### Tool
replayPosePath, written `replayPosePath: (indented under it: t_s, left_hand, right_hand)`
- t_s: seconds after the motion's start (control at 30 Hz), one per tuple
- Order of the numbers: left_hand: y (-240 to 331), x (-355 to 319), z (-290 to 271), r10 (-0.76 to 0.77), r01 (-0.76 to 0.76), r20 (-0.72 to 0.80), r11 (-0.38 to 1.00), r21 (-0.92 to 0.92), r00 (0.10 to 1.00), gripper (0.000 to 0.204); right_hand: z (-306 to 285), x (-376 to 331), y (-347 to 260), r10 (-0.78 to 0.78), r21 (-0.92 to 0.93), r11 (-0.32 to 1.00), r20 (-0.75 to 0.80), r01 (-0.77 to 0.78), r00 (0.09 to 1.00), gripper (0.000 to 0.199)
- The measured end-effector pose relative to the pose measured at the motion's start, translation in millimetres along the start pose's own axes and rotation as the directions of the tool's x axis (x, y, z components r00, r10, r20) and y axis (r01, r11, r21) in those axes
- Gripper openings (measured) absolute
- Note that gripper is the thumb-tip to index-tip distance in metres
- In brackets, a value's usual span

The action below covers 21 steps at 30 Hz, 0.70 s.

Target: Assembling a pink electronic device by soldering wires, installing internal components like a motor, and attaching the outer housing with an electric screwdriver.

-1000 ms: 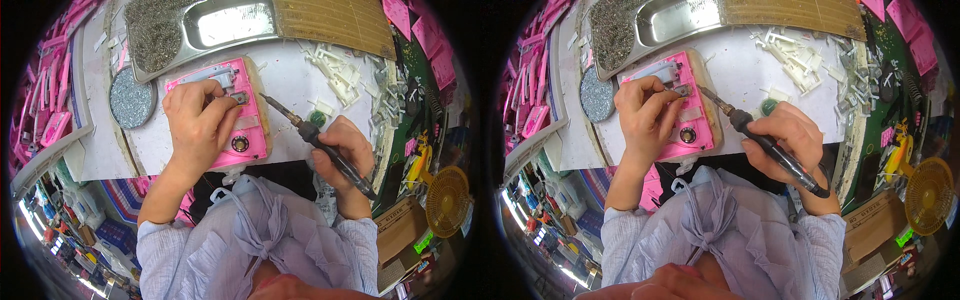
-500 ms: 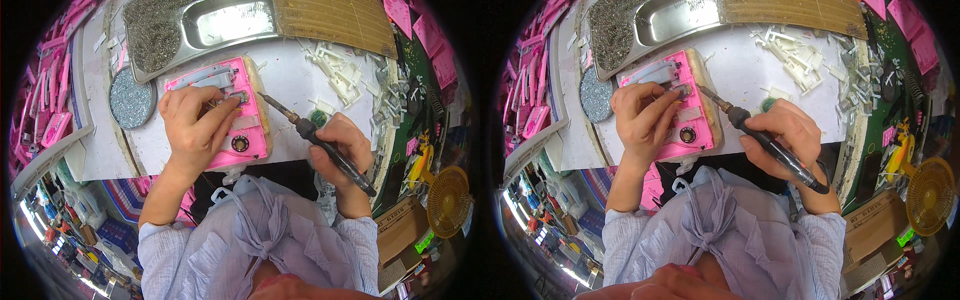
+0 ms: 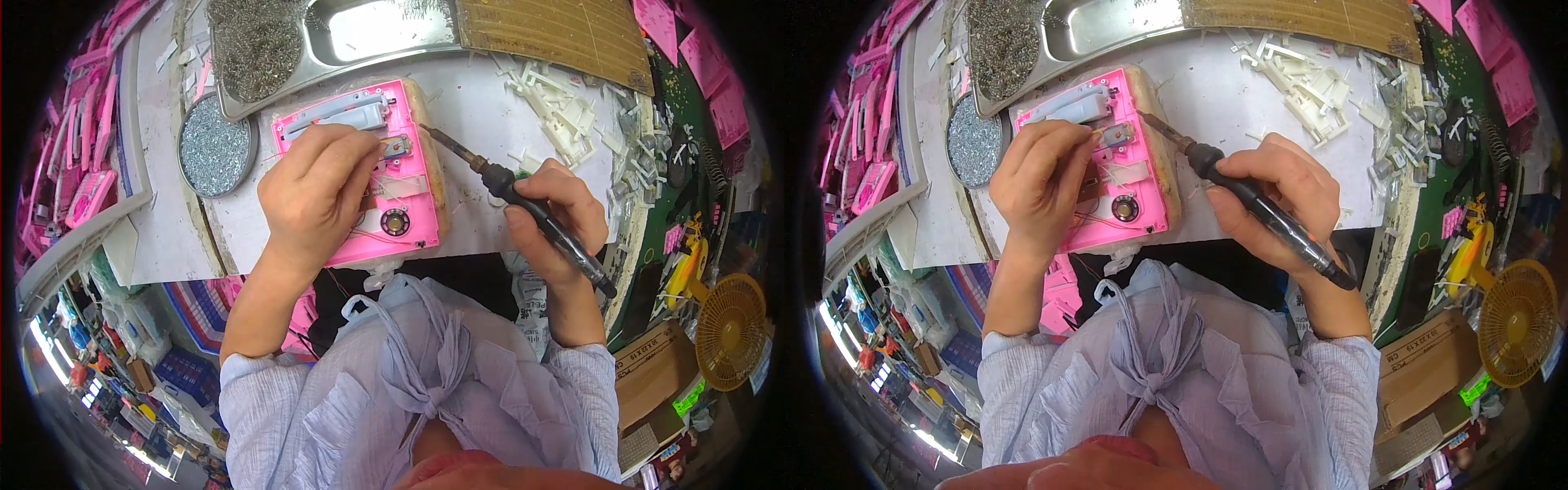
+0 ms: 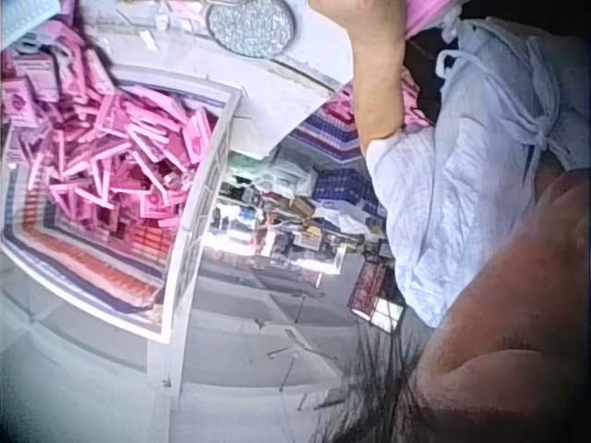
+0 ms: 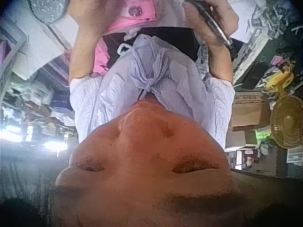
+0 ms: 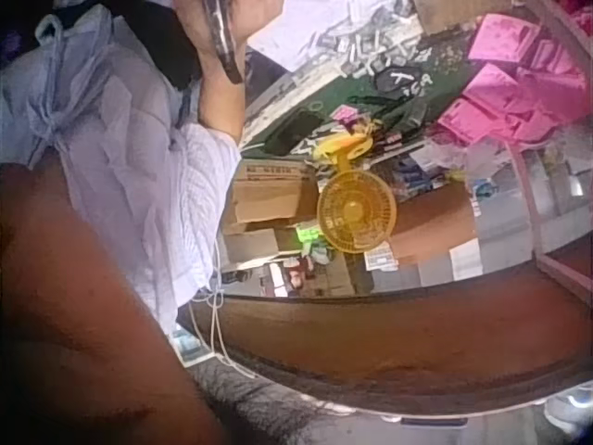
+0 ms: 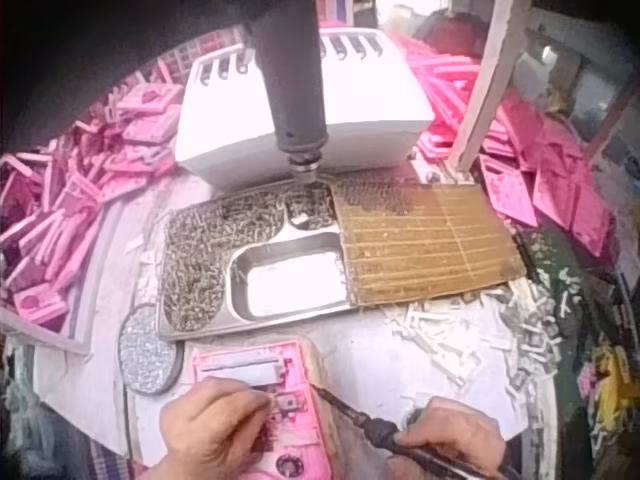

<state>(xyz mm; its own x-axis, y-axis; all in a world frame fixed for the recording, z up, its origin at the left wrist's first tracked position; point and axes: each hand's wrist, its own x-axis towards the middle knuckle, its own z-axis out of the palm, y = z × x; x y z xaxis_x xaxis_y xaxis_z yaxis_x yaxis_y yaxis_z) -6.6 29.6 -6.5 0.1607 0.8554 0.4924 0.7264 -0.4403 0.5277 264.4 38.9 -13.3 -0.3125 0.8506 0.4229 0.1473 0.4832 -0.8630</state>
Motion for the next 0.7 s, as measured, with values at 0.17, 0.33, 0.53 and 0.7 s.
replayPosePath:
  t_s: [0.17,0.33,0.53,0.7]
  left_hand:
    - [5,1,-2,0.020,-0.026,0.096,0.998,0.057,0.995,0.019]
    - [3,0,6,0.013,-0.024,0.094,0.993,0.112,0.995,0.016]
    - [3,1,9,0.022,-0.034,0.090,0.991,0.131,0.996,0.016]
    - [3,2,7,0.046,-0.061,0.102,0.987,0.152,0.994,0.017]
  right_hand:
    - [-1,2,0,-0.025,-0.013,1.000,0.000,0.025,1.000,0.028]
    - [1,3,-5,0.007,-0.031,1.000,0.053,-0.005,0.999,0.029]
    - [5,4,-3,0.012,-0.044,0.999,0.060,-0.009,0.998,0.029]
    - [7,7,-2,0.010,-0.021,1.000,0.058,-0.009,0.998,0.028]
